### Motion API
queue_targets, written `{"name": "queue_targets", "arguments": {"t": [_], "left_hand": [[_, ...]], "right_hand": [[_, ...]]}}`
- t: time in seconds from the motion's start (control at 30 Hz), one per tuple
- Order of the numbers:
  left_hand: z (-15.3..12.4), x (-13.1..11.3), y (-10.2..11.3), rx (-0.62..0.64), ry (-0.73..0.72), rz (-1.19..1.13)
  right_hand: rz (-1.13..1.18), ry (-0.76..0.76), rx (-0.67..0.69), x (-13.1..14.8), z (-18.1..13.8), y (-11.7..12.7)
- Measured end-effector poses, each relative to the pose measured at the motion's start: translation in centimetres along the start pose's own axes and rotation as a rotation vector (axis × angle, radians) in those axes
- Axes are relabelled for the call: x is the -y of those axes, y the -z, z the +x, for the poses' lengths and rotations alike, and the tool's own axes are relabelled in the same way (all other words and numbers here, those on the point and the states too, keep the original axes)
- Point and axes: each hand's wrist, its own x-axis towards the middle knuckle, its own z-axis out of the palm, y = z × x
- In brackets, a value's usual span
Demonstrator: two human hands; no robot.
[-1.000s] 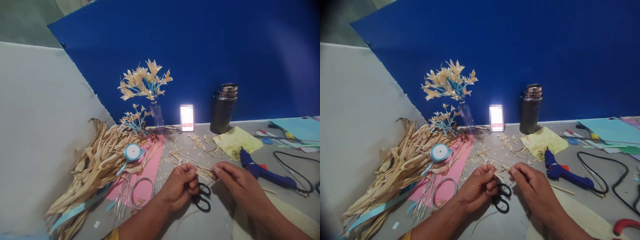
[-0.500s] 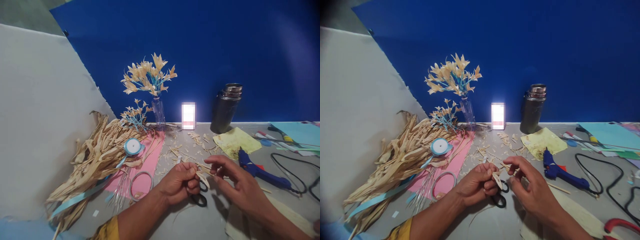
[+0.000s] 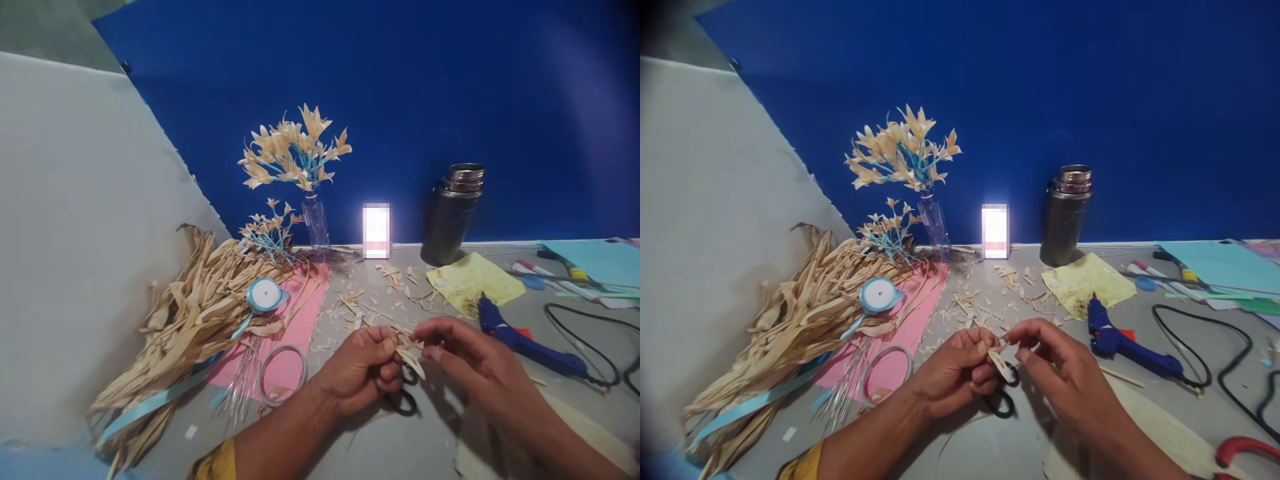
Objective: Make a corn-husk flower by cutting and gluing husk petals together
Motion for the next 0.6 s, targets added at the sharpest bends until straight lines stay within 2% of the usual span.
{"name": "queue_targets", "arguments": {"t": [0.1,0.17,0.37,0.6], "left_hand": [[0.0,-0.03,-0.07,-0.017,0.002,0.032],[0.03,-0.01,-0.19,-0.045,-0.007,0.065],[0.08,0.04,-0.4,-0.137,-0.028,0.132],[0.01,-0.07,-0.04,-0.188,-0.04,0.082]], "right_hand": [[0.121,-0.017,0.118,0.24,-0.18,0.41],[0.105,0.026,0.138,0.42,-0.25,0.28],[-0.108,0.203,0.055,0.29,-0.18,-0.43],[-0.15,0.296,-0.008,0.27,-0.14,-0.14]]}}
